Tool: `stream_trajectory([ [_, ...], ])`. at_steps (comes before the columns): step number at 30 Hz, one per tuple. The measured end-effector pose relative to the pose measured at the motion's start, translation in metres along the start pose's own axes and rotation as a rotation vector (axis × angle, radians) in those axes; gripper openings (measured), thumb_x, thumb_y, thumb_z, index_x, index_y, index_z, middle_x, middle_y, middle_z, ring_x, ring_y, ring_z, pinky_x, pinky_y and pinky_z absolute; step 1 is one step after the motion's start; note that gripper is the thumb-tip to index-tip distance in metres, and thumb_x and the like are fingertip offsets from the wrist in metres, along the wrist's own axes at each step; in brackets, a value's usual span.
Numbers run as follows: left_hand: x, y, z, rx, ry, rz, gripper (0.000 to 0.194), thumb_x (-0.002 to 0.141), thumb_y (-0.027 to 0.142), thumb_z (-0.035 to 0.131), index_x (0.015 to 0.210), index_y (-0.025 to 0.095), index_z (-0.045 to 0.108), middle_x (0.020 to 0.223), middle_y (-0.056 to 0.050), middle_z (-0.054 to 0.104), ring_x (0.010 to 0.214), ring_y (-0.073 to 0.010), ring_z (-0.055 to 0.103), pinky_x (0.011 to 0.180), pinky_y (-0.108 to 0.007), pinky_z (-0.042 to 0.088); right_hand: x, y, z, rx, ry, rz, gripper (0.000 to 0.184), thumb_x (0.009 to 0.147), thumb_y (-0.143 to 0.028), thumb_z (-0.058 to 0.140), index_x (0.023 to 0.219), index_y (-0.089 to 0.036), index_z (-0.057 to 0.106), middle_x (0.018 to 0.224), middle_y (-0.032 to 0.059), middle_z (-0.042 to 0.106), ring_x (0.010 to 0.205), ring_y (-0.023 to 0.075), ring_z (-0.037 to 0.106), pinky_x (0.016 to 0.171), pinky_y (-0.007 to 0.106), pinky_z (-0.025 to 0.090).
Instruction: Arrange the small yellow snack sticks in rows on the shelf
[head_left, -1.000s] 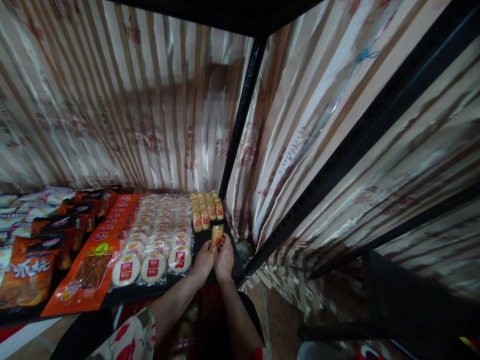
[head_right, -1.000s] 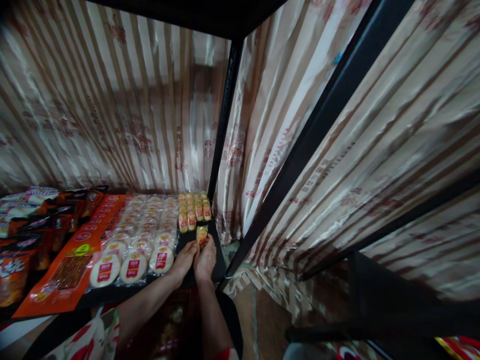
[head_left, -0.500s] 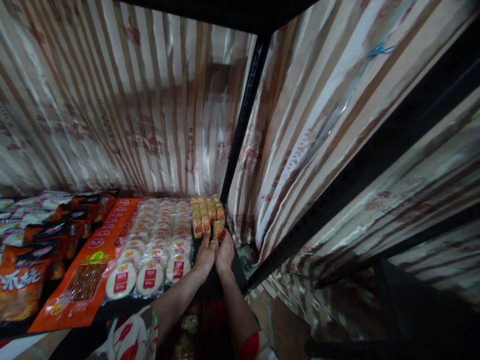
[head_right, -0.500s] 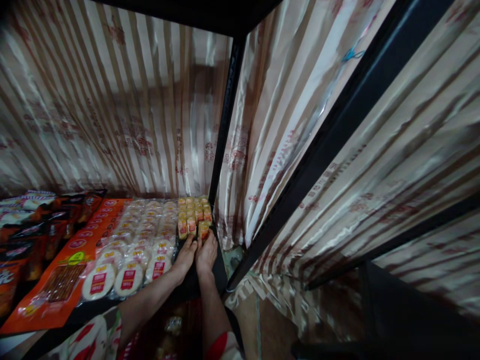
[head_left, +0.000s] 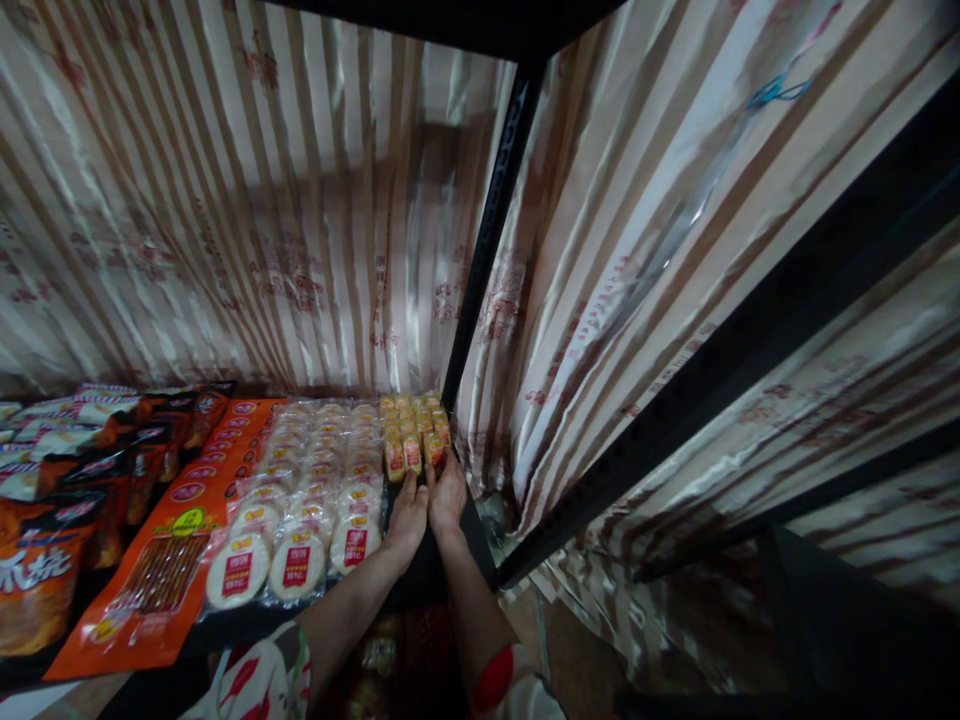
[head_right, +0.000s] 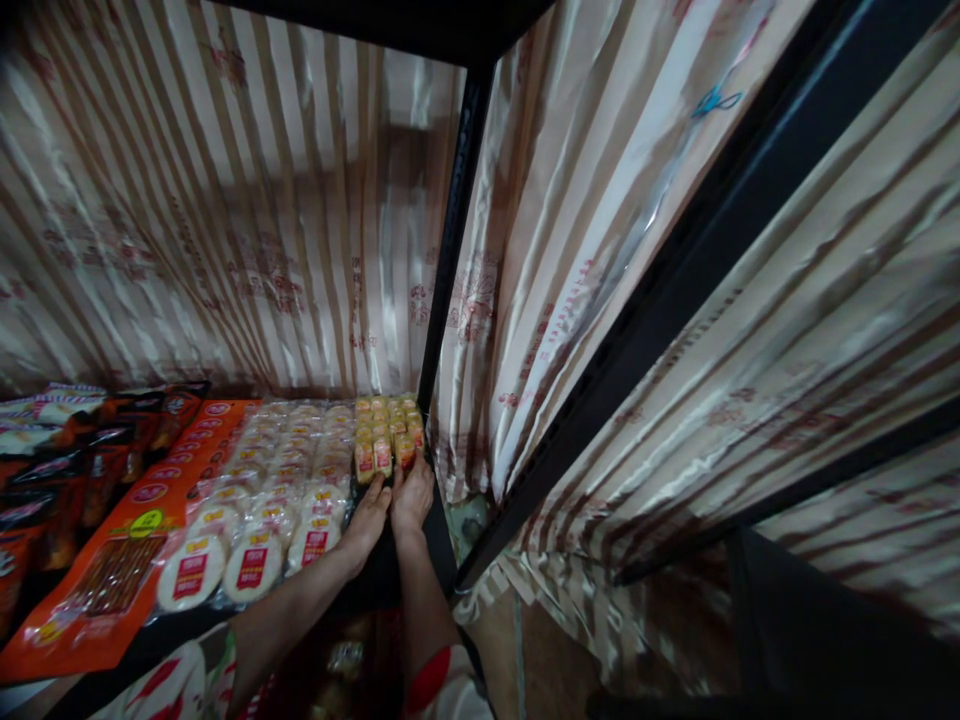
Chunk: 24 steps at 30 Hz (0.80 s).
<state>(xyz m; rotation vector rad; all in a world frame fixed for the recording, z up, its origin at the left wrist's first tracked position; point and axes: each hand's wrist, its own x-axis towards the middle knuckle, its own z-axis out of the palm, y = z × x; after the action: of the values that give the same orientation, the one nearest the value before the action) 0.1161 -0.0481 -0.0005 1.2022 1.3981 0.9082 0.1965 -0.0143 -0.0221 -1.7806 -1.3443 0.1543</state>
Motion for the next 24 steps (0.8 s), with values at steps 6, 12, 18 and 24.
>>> stream_trajectory([
  [6, 0.002, 0.0, 0.0, 0.032, 0.008, 0.01, 0.05, 0.085, 0.024, 0.034, 0.132, 0.008, 0.036, 0.145, -0.011, 0.024, 0.134, -0.017, 0.019, 0.111, -0.029, 0.013, 0.002, 0.002, 0.007, 0.01, -0.034, -0.03, 0.047, 0.078, -0.025, 0.043, 0.123, -0.012, 0.046, 0.109, 0.0143, 0.058, 0.102, 0.0238, 0.053, 0.088, 0.037, 0.041],
  [12, 0.002, 0.002, 0.001, 0.098, 0.005, -0.008, 0.049, 0.086, 0.024, 0.032, 0.133, 0.01, 0.035, 0.145, -0.008, 0.026, 0.134, -0.0141, 0.021, 0.111, -0.025, 0.013, -0.002, 0.006, 0.008, 0.035, -0.017, -0.058, 0.046, 0.075, -0.02, 0.042, 0.12, -0.012, 0.049, 0.118, 0.0143, 0.053, 0.11, 0.0232, 0.047, 0.093, 0.037, 0.038],
  [18, 0.003, 0.002, 0.003, 0.148, 0.007, -0.011, 0.052, 0.087, 0.025, 0.029, 0.136, 0.007, 0.029, 0.145, -0.01, 0.024, 0.134, -0.014, 0.021, 0.111, -0.025, 0.014, -0.001, 0.008, 0.008, 0.071, -0.051, -0.101, 0.046, 0.074, -0.014, 0.04, 0.119, -0.013, 0.052, 0.116, 0.0116, 0.056, 0.106, 0.0211, 0.048, 0.093, 0.035, 0.039],
  [24, 0.003, 0.002, 0.003, 0.171, 0.001, -0.006, 0.051, 0.087, 0.025, 0.029, 0.135, 0.007, 0.03, 0.145, -0.009, 0.024, 0.134, -0.0144, 0.021, 0.111, -0.026, 0.014, -0.002, 0.01, 0.007, 0.075, -0.048, -0.09, 0.045, 0.075, -0.015, 0.042, 0.119, -0.014, 0.053, 0.12, 0.0126, 0.052, 0.11, 0.0217, 0.045, 0.094, 0.036, 0.038],
])
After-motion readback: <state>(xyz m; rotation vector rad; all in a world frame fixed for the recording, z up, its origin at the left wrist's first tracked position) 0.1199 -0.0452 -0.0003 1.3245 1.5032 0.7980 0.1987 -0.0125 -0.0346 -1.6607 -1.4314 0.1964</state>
